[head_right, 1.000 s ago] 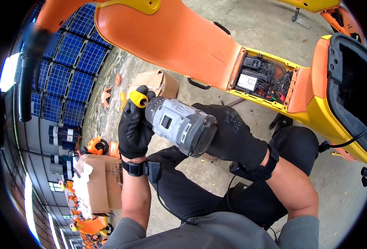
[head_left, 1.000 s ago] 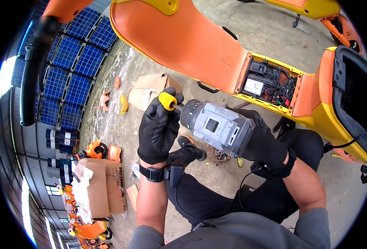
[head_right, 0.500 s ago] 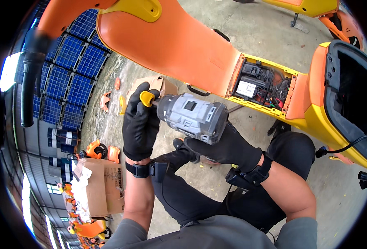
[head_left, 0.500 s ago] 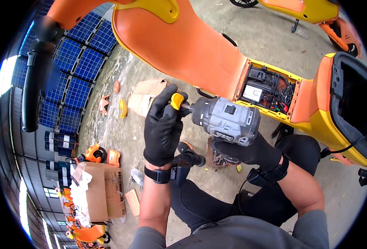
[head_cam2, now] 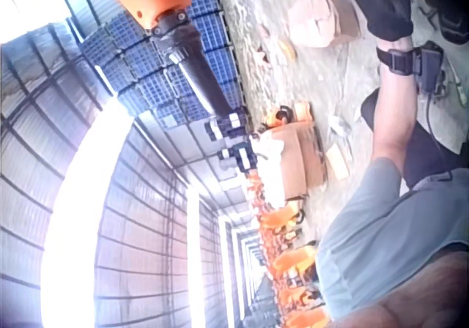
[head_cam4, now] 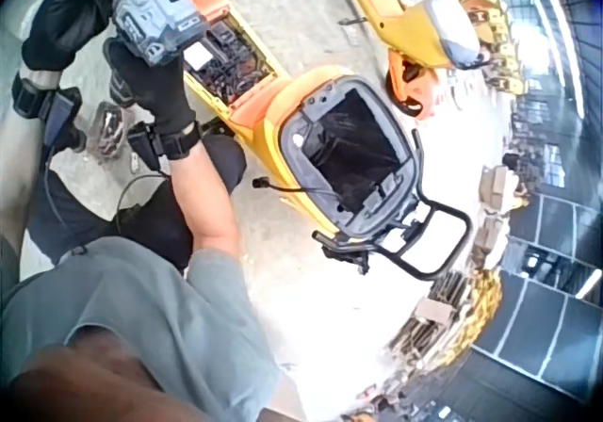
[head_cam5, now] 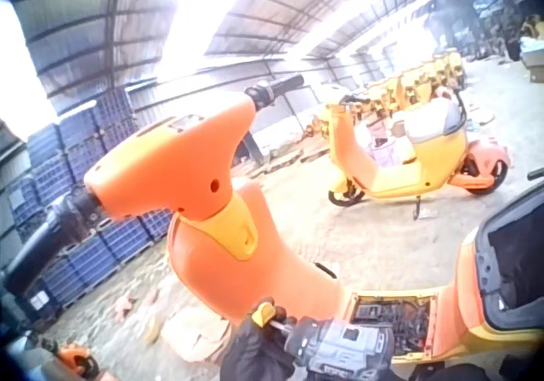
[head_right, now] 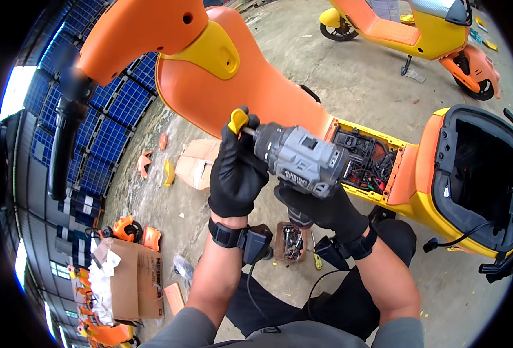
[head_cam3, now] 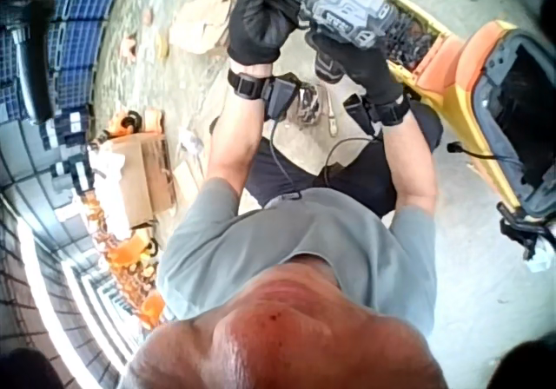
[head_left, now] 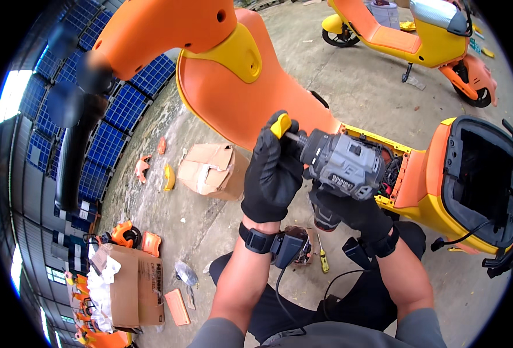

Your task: The person fits a yellow plastic cover onto the steering column of an orange scooter, adjusts its position by hand, and secures it by driving a screw through a small yellow cap into a hole using an electric screwdriver.

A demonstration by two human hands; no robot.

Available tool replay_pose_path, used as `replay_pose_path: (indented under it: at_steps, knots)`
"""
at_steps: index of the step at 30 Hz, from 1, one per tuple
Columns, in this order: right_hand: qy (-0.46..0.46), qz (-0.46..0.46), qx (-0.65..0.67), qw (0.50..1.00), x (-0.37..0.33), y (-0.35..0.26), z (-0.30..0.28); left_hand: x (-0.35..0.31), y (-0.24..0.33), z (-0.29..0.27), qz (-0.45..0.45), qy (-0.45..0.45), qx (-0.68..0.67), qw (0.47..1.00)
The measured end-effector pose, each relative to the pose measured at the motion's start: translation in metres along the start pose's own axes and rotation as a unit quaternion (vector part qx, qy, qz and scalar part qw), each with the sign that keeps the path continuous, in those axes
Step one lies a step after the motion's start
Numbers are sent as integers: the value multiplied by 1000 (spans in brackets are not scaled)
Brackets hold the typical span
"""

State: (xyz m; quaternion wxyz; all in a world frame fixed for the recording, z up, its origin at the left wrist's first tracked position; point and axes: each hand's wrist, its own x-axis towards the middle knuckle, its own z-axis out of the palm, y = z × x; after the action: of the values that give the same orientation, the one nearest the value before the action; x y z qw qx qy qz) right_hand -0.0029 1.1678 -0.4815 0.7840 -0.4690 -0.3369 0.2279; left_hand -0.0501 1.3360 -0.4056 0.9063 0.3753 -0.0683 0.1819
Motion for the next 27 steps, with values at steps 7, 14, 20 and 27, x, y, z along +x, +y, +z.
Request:
replay_pose_path:
  at_steps: [7,14,20,27]
  knots:
    - [34,-10,-23,999,67,-16,-26,75,-1,0,21,-52,11,998]
    - [19,21,57,998,127,-8,-36,132,4,-31,38,-55,-8,998]
    - [-2,18,63,998,161,13,-39,154,7,-60,42,-116,-16,992]
    - [1,34,22,999,177,14,-40,162,7,-68,55,-69,-35,996]
